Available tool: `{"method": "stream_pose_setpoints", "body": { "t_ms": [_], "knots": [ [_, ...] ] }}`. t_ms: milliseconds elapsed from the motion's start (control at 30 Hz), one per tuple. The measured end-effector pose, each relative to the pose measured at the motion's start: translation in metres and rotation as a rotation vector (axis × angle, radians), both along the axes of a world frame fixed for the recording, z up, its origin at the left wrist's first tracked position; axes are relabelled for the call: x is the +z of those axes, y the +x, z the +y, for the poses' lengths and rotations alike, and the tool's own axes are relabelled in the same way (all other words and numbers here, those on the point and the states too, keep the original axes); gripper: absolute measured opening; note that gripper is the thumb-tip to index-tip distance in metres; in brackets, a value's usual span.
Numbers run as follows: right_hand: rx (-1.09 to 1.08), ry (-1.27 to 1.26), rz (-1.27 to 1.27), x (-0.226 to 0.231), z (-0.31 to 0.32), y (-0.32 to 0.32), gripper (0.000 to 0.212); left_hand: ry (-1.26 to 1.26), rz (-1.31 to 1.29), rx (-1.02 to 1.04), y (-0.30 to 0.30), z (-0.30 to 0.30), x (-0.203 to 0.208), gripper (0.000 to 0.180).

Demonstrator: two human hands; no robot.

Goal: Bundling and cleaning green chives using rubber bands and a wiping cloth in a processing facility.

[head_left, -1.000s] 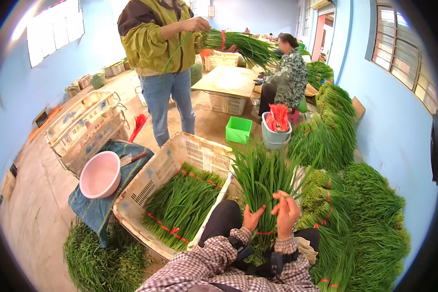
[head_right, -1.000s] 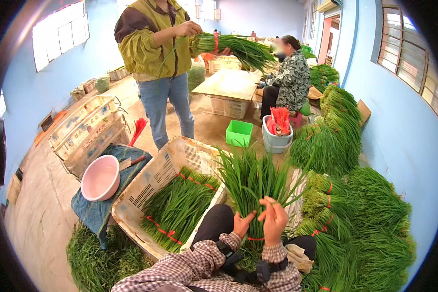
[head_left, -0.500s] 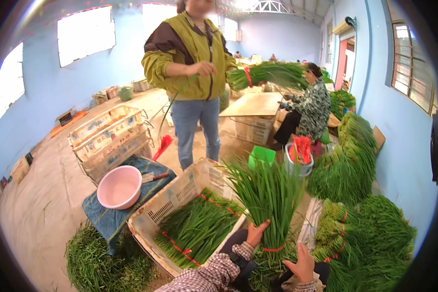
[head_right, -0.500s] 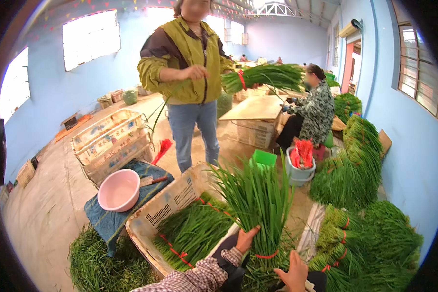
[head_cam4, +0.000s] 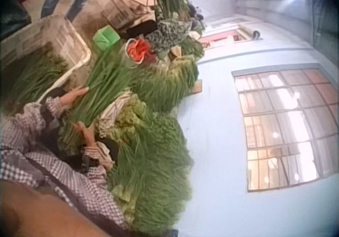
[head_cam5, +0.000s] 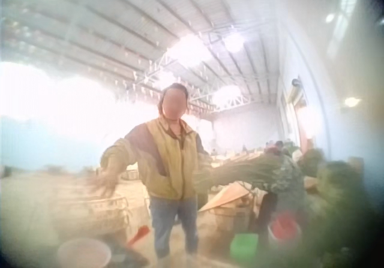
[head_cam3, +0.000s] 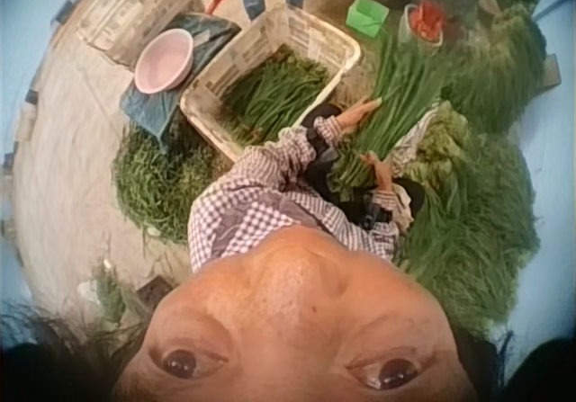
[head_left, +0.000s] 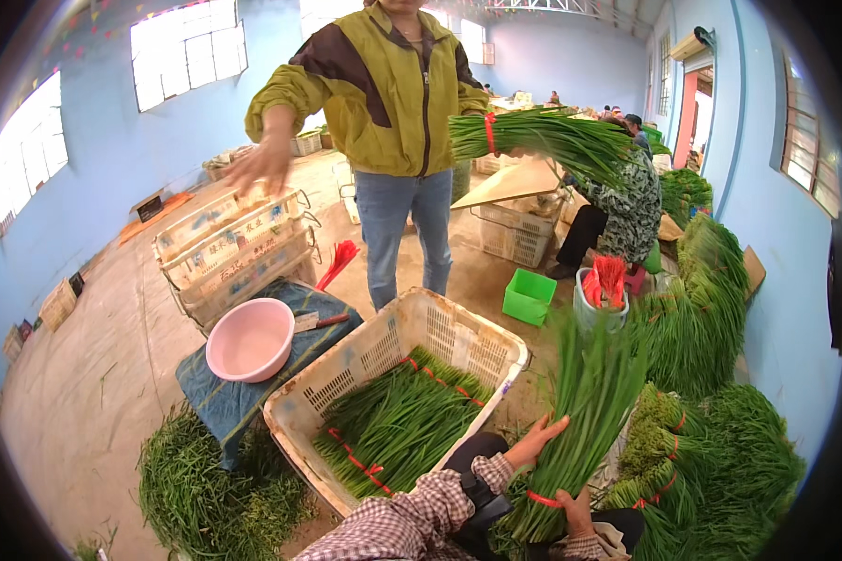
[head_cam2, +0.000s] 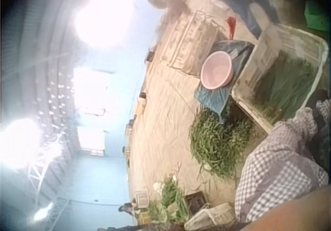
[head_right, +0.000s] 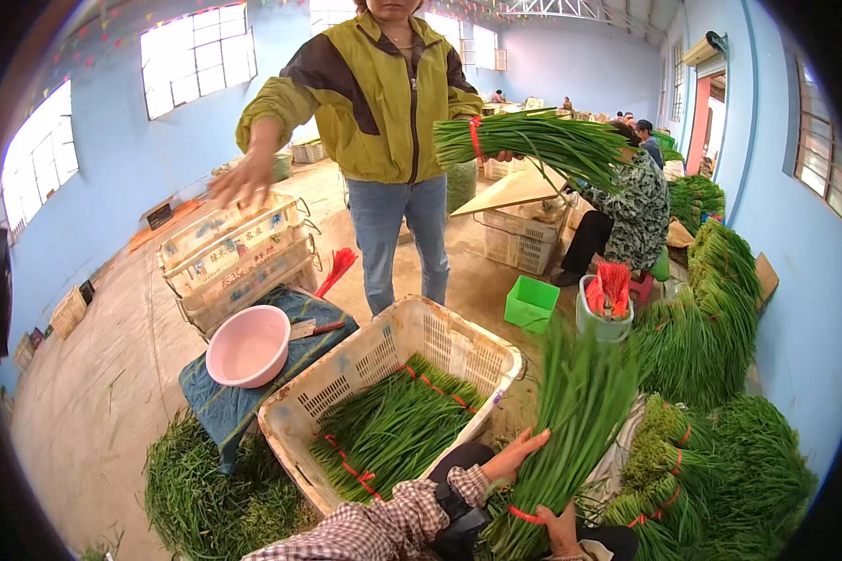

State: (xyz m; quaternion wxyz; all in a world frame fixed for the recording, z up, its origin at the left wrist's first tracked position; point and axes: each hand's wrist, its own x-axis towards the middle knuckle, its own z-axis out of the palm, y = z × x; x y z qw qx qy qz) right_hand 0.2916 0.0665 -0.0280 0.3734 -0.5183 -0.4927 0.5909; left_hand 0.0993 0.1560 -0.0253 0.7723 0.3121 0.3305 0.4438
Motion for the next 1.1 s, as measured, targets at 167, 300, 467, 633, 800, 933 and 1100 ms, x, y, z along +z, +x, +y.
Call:
{"method": "stream_pose_setpoints", "body": {
  "t_ms": [167,300,467,633,800,933,1100],
  "knots": [
    [-0.236,-0.355,0.663,-0.013,-0.019,0.005,0.069,-0.149,0.004,-0.077,-0.007,-0.003,0.022,0.102],
    [-0.375,-0.223,0.749,-0.004,-0.021,0.011,0.066,0.363,0.624,-0.196,-0.014,-0.018,-0.021,0.081],
    [-0.397,-0.245,0.89,0.02,-0.04,0.004,0.06,0.063,0.416,-0.535,-0.022,-0.054,-0.007,0.082],
    [-0.407,-0.266,0.697,0.042,-0.054,0.001,0.058,0.414,0.779,-0.352,-0.005,-0.063,-0.002,0.108],
    [-0.281,-0.144,0.697,0.041,-0.056,0.016,0.054,0.599,0.806,-0.022,0.0,-0.066,0.02,0.087],
    [-0.209,-0.116,0.687,0.046,-0.049,0.016,0.048,1.019,1.127,0.419,-0.018,-0.075,0.038,0.069],
    [-0.239,0.027,0.504,0.043,-0.044,0.004,0.058,0.196,0.521,-0.243,-0.034,-0.078,0.047,0.089]
  ]
}}
